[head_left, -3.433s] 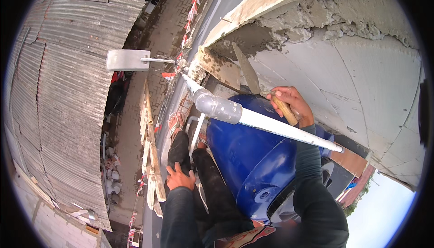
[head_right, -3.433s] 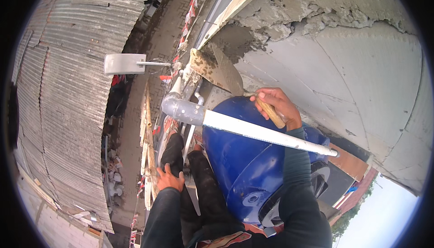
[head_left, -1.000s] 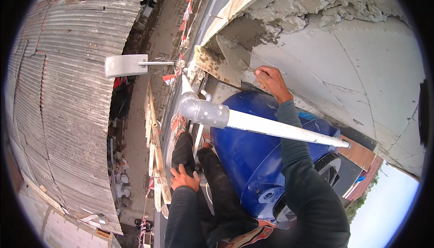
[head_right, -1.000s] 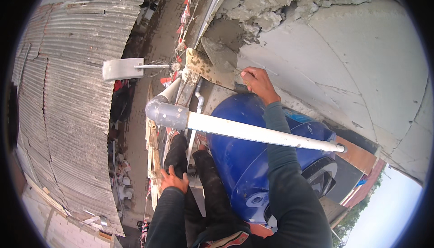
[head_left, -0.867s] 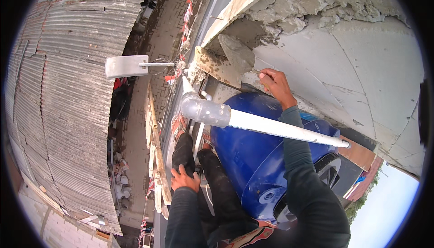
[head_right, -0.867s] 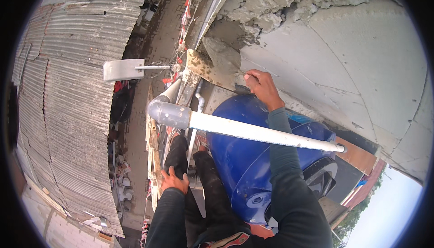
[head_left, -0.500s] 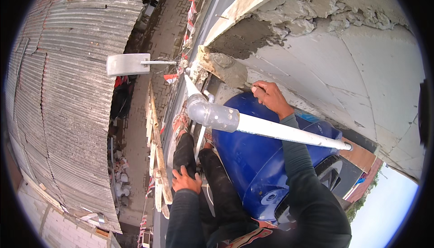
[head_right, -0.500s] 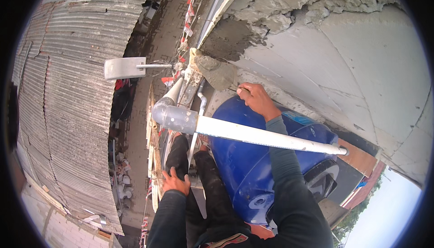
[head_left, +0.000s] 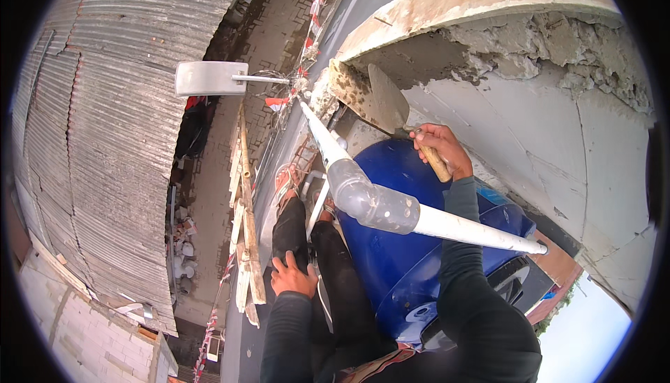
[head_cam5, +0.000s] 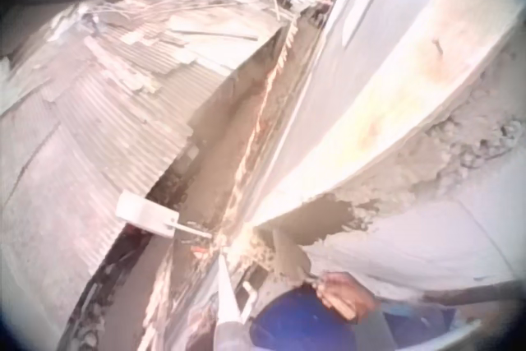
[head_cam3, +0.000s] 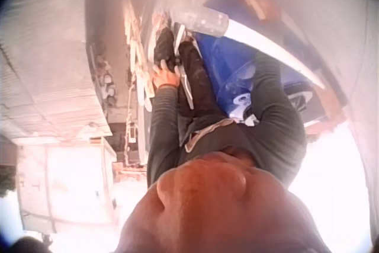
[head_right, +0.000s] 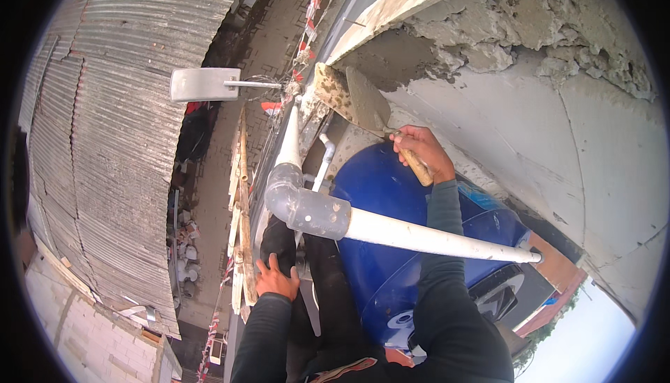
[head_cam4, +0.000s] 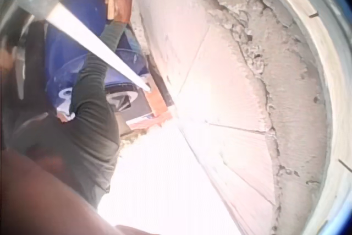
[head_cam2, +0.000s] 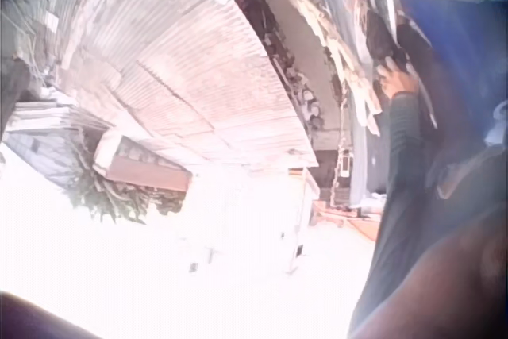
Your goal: The person applies mortar to a wall gap using a trowel, periodically scooping more mortar from a small container.
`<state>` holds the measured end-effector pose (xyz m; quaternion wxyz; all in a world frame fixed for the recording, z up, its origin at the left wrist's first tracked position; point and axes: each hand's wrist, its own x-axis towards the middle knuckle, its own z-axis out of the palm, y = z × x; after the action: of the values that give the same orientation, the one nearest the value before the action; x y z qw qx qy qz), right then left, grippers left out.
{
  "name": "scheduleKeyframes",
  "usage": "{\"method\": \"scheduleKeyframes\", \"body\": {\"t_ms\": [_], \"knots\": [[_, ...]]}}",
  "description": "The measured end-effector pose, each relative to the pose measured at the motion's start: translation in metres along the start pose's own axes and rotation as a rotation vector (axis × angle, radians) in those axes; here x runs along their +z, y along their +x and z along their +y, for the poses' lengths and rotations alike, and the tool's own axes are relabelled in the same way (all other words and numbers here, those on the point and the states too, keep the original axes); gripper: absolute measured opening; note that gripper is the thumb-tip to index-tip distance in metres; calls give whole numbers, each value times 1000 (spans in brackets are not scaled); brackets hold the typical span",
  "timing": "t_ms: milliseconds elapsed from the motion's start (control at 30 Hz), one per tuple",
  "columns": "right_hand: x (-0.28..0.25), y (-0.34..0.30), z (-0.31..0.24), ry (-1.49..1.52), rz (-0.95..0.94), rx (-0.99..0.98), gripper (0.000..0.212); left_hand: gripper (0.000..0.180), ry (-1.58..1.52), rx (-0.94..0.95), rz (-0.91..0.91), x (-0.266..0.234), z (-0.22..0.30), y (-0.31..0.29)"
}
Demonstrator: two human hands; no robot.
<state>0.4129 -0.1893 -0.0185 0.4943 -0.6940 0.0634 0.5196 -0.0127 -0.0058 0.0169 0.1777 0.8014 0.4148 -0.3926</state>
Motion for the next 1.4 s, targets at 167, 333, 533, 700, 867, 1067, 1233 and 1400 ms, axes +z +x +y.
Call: {"method": "scheduleKeyframes", "body": {"t_ms": [167,333,533,700,867,1067,1233,1400], "knots": [[11,24,27,-703,250,14,44,75,30,23,-114,-11,16,0],[30,118,62,-1151,457,-105,40,74,32,37,-37,0,11,-2],[48,121,62,-1032,568,-175,40,72,24,11,-40,-2,11,-3],[43,104,49,-877,569,-240,45,70,39,21,-4,-3,15,-2],[31,89,36,-828,597,-279,42,70,26,12,-21,-3,17,-2],[27,59,2,-769,527,-263,40,72,6,-17,-106,-8,19,0],[13,40,-2,-682,544,-288,44,71,4,11,-52,-3,17,0],[6,-2,-45,-511,442,-79,46,72,20,1,-43,-3,17,1]]}}
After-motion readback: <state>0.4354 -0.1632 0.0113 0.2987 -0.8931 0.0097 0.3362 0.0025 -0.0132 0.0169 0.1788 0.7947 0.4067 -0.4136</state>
